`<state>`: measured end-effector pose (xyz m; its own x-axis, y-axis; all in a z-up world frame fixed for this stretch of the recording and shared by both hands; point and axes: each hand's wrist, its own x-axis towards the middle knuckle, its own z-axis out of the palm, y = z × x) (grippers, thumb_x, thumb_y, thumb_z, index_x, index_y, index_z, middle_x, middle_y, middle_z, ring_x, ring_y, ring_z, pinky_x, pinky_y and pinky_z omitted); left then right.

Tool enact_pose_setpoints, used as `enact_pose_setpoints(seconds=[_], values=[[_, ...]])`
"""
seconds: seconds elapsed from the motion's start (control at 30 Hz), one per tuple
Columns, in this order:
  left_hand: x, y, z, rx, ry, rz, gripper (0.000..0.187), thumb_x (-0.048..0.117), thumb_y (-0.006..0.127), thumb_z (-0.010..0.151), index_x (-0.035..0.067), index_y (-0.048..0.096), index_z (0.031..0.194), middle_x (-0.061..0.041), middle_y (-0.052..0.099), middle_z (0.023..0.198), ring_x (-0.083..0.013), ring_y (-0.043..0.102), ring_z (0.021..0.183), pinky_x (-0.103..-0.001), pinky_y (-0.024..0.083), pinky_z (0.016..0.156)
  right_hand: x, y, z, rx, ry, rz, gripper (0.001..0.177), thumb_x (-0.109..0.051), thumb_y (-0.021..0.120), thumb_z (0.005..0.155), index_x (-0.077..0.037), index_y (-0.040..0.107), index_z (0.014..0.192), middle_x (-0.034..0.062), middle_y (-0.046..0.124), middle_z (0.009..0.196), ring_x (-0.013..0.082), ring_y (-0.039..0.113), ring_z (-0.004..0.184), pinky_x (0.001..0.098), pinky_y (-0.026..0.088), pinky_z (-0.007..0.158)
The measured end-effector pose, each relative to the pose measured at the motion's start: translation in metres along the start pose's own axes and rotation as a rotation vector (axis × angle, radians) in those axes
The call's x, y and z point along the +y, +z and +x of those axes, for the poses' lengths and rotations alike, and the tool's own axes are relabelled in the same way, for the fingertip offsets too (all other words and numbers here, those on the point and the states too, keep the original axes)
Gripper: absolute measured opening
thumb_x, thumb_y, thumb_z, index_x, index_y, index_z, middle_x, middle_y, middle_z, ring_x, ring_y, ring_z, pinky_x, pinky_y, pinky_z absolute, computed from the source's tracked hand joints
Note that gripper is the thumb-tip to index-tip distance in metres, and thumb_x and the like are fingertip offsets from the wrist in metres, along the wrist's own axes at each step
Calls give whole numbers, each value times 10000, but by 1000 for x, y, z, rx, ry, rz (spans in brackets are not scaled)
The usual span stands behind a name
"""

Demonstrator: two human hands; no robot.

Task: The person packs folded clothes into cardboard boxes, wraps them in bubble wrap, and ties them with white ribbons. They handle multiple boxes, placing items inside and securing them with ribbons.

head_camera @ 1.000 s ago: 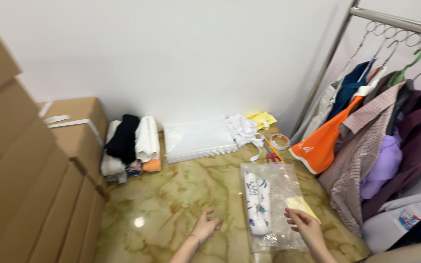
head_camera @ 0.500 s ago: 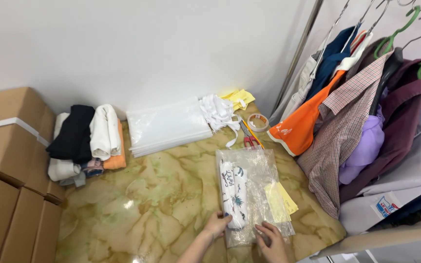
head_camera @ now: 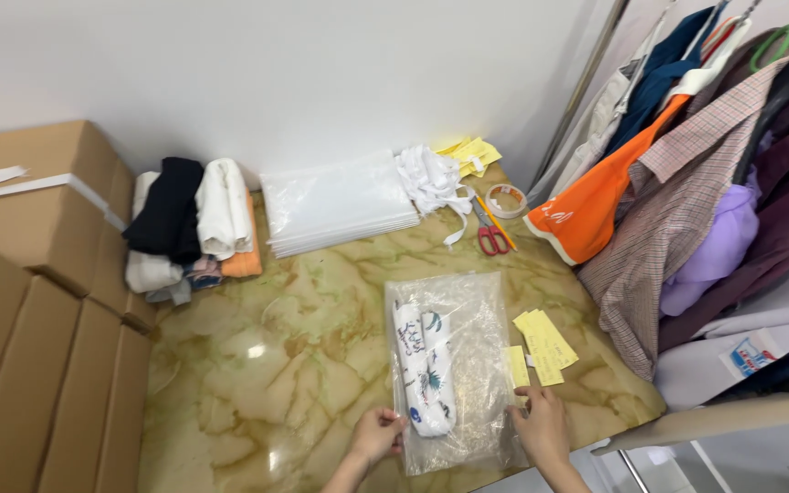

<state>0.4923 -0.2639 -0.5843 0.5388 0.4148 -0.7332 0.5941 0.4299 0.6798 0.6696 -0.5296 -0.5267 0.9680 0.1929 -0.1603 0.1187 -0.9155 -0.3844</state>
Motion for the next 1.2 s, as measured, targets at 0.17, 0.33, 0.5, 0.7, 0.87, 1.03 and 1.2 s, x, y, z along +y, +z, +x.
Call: enact_pose_setpoints(seconds=[0.17,0.33,0.5,0.7,0.87,1.03,1.2], values=[[-29,-49,-43,187,143,273,276,334,869,856,179,732,1039,10,792,974,-110,765,791,-269,667,713,-57,8,-39,24,-124,229,75,-258,746,856,-235,786,915,-6,683,1000,198,706,921,378,557,840],[34,-63,-135,248,401,230,660,559,794,817,176,656,1336,-63,676,1403,-197,721,1220,-342,565,1085,-157,-38,-116,-97,-402,595,46,-172,724,860,-155,753,891,-11,741,979,137,728,917,296,580,839],[106,-71,-199,137,228,73,698,427,808,768,142,645,1384,-33,814,1206,-124,778,1027,-248,601,918,-227,-48,-188,-501,-854,733,271,-2,654,862,-47,708,1124,120,672,1448,278,614,1366,401,436,1153],[61,-70,-148,4,374,480,392,327,712,949,191,669,1314,11,754,1288,-131,719,1174,-293,599,1072,-142,-17,-154,-161,-324,853,484,18,863,554,-197,831,986,-47,848,983,118,739,884,260,550,760],[34,-21,-140,-141,302,503,246,299,688,964,214,720,1193,25,768,1051,-87,742,882,-247,601,883,1,-18,-54,148,87,713,193,-153,741,929,-100,826,1095,50,828,1056,167,746,957,295,551,915],[46,50,-150,-278,412,842,193,345,689,934,289,671,1118,111,716,888,-121,684,820,-307,524,794,41,13,-6,48,205,464,273,-339,820,862,-128,857,1032,19,839,1022,157,739,933,299,540,879],[8,111,-104,-246,813,1551,763,496,901,758,93,502,1268,-155,579,1206,-366,580,1069,-508,526,751,-27,1,-14,8,262,-26,338,-615,775,768,-322,840,922,17,791,1013,253,748,991,405,576,831]])
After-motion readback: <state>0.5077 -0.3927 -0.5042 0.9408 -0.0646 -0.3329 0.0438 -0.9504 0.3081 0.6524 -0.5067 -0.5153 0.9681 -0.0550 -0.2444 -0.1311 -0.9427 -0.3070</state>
